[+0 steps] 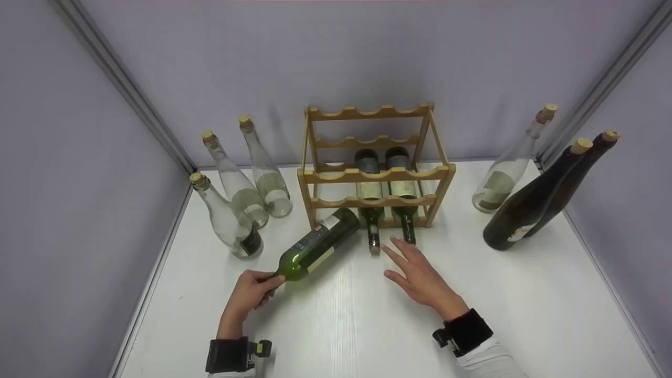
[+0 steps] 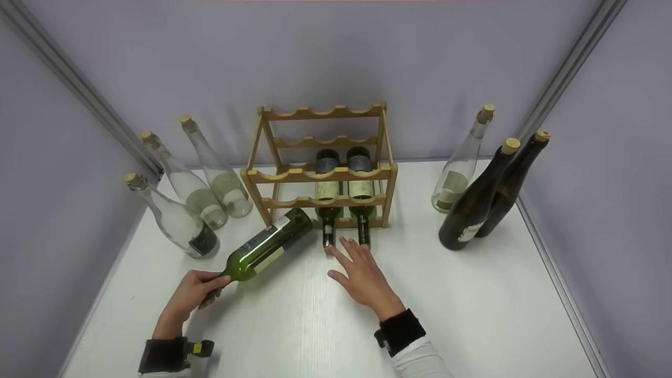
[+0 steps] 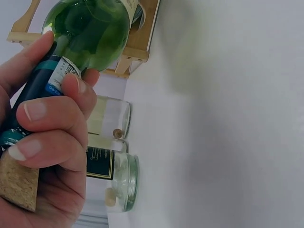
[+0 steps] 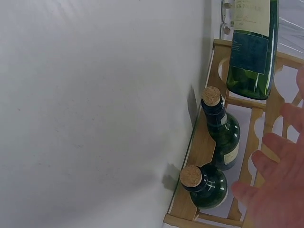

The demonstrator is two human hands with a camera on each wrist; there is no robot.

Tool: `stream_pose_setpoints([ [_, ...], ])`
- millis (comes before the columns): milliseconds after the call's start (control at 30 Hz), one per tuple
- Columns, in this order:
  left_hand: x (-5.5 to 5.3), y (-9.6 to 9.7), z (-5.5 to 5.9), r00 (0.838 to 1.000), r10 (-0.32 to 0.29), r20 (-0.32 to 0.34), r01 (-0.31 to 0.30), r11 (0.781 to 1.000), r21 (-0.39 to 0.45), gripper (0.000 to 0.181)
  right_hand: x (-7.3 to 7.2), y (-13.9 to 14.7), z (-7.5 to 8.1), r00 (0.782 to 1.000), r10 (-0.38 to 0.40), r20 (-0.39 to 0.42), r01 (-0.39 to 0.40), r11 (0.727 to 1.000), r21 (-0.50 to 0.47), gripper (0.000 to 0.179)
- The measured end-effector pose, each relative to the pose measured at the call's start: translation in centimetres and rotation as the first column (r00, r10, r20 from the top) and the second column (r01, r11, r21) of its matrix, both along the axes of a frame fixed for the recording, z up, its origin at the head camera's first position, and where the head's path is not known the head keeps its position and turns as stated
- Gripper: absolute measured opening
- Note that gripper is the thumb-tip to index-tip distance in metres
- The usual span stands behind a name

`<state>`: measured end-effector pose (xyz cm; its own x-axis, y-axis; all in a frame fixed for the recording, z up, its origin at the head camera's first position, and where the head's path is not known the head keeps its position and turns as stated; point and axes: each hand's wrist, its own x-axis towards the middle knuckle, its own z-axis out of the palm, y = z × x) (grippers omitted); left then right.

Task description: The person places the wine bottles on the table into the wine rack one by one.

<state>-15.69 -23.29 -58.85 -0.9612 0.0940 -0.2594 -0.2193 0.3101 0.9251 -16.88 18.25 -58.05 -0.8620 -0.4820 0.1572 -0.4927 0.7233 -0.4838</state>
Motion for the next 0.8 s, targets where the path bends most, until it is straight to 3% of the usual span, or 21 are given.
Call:
stream_pose_setpoints([
  [533,0.8,1.8,-1.2,0.985,0.172,0.034,-0.173,0.985,0.027,0.045,0.3,-2.2,-0.6,0.999,0.034,0.036,-0.035,0.999,0.007,0.064],
  [800,0.7,3.7,-1.8,0.978,0.207,0.036,-0.209,0.975,0.069,0.044,0.2,-2.7,-1.0,0.998,0.061,0.02,-0.061,0.998,0.006,0.066],
])
